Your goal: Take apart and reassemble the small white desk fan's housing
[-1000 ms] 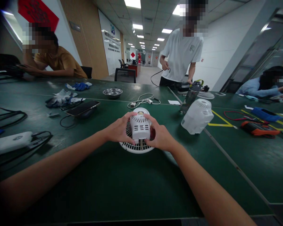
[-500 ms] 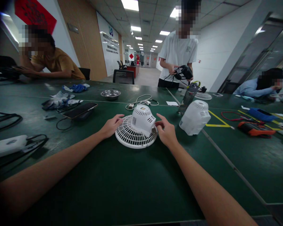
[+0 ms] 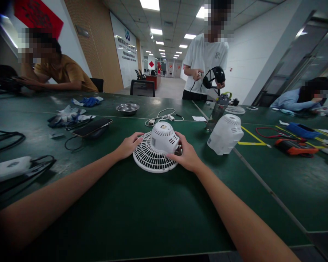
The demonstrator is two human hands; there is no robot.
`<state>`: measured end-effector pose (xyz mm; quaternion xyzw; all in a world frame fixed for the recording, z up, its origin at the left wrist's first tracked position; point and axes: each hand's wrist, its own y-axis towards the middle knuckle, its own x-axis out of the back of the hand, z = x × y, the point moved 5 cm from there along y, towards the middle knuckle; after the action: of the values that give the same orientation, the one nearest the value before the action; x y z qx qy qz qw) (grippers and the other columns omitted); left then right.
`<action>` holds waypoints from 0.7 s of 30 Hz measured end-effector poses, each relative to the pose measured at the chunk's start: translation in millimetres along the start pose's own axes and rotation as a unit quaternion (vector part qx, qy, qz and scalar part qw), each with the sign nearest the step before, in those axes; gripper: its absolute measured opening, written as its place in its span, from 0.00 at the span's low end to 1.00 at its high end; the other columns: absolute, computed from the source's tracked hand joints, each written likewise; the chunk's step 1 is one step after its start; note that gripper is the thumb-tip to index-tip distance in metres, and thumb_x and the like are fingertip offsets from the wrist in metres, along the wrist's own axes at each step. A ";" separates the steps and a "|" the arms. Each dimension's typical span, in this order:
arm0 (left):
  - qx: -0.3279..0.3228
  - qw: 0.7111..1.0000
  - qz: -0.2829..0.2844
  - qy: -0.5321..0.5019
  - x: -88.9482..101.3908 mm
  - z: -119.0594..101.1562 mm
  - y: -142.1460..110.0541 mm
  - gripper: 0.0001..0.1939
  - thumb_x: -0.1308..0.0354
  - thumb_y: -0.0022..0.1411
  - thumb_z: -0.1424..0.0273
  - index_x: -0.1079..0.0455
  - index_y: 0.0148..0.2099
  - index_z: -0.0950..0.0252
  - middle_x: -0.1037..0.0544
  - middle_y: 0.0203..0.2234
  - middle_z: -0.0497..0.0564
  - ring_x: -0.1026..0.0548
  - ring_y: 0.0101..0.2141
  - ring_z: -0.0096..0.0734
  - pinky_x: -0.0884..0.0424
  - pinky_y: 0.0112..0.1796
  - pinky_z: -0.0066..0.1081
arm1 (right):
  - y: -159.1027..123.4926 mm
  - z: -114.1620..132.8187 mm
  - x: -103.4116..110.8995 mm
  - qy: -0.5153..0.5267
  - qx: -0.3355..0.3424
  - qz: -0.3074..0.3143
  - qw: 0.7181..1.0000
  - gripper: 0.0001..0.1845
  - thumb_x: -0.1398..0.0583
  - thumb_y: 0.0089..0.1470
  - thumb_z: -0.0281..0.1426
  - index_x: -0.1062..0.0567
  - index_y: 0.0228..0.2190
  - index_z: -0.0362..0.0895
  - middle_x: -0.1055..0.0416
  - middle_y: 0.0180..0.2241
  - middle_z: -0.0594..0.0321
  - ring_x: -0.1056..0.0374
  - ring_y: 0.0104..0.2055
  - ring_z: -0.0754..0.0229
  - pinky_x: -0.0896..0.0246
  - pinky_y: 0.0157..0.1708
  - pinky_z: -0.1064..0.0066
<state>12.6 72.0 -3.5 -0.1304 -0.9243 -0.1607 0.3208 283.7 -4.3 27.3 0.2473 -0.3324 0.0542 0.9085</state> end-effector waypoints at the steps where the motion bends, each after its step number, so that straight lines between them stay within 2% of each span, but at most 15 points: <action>1: 0.003 1.000 0.001 -0.001 0.1 -0.6 -0.6 0.29 0.56 0.71 0.54 0.38 0.65 0.66 0.20 0.47 0.58 0.21 0.43 0.42 0.29 0.43 0.38 | 0.1 1.3 -0.8 -0.006 -0.003 -0.001 1.000 0.53 0.30 0.48 0.45 0.48 0.67 0.50 0.31 0.56 0.49 0.30 0.53 0.43 0.32 0.52 0.48; 6: 0.004 1.000 0.005 -0.024 1.4 -1.5 -3.4 0.28 0.55 0.71 0.53 0.37 0.64 0.63 0.21 0.48 0.56 0.21 0.44 0.42 0.29 0.43 0.38 | -0.8 3.9 -3.4 -0.035 -0.017 -0.022 0.999 0.59 0.27 0.42 0.42 0.50 0.68 0.52 0.34 0.58 0.48 0.31 0.54 0.39 0.33 0.52 0.42; 8: 0.001 0.999 -0.008 -0.054 2.7 0.8 -3.8 0.27 0.55 0.70 0.52 0.36 0.62 0.62 0.20 0.46 0.55 0.21 0.43 0.42 0.28 0.42 0.38 | -1.7 5.3 -2.5 -0.023 -0.030 -0.032 0.999 0.59 0.27 0.42 0.40 0.49 0.68 0.52 0.30 0.55 0.49 0.29 0.52 0.40 0.33 0.53 0.41; 11: -0.031 0.987 -0.078 -0.138 9.0 3.8 -3.6 0.27 0.59 0.71 0.51 0.35 0.60 0.64 0.20 0.42 0.55 0.21 0.39 0.40 0.27 0.41 0.38 | -2.1 8.0 -0.1 0.064 -0.056 -0.048 0.995 0.61 0.27 0.41 0.37 0.52 0.68 0.52 0.25 0.48 0.52 0.26 0.48 0.42 0.32 0.52 0.43; 14: -0.087 0.963 -0.159 -0.198 16.7 3.9 -3.5 0.28 0.62 0.73 0.52 0.35 0.59 0.65 0.21 0.43 0.56 0.22 0.42 0.39 0.27 0.43 0.37 | -1.4 6.8 0.8 0.187 -0.104 -0.086 0.973 0.61 0.29 0.43 0.38 0.56 0.69 0.52 0.24 0.48 0.52 0.25 0.47 0.42 0.27 0.47 0.47; 15: -0.097 0.959 -0.175 -0.202 17.6 4.1 -2.9 0.29 0.63 0.73 0.51 0.34 0.59 0.65 0.21 0.44 0.57 0.23 0.43 0.39 0.27 0.43 0.37 | -1.5 5.2 -0.1 0.220 -0.123 -0.103 0.962 0.58 0.31 0.46 0.39 0.57 0.68 0.52 0.23 0.48 0.52 0.24 0.46 0.43 0.26 0.45 0.49; 17: -0.097 0.959 -0.168 -0.206 14.5 5.0 0.1 0.28 0.58 0.72 0.50 0.31 0.57 0.65 0.22 0.46 0.57 0.24 0.45 0.39 0.27 0.45 0.36 | -2.3 2.0 -6.4 0.269 -0.159 -0.109 0.944 0.46 0.38 0.55 0.44 0.52 0.67 0.52 0.23 0.47 0.54 0.23 0.44 0.46 0.26 0.43 0.52; 19: -0.077 0.959 -0.117 -0.246 5.0 6.7 4.3 0.27 0.52 0.69 0.49 0.28 0.55 0.66 0.21 0.45 0.57 0.23 0.45 0.41 0.26 0.46 0.39 | -3.7 0.2 -18.6 0.317 -0.187 -0.068 0.927 0.32 0.47 0.62 0.47 0.40 0.63 0.50 0.21 0.44 0.56 0.23 0.43 0.48 0.26 0.41 0.53; 21: -0.039 0.941 -0.057 -0.330 -7.0 8.2 6.8 0.25 0.44 0.65 0.51 0.26 0.51 0.67 0.19 0.44 0.58 0.21 0.44 0.43 0.25 0.48 0.43 | -5.9 -0.1 -31.2 0.357 -0.207 -0.013 0.911 0.27 0.54 0.64 0.48 0.29 0.55 0.48 0.20 0.39 0.55 0.23 0.42 0.47 0.27 0.40 0.52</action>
<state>15.7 80.4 -12.5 -0.1356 -0.9772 -0.1624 -0.0176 261.2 -7.4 5.2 0.0224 0.0140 0.0575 0.9980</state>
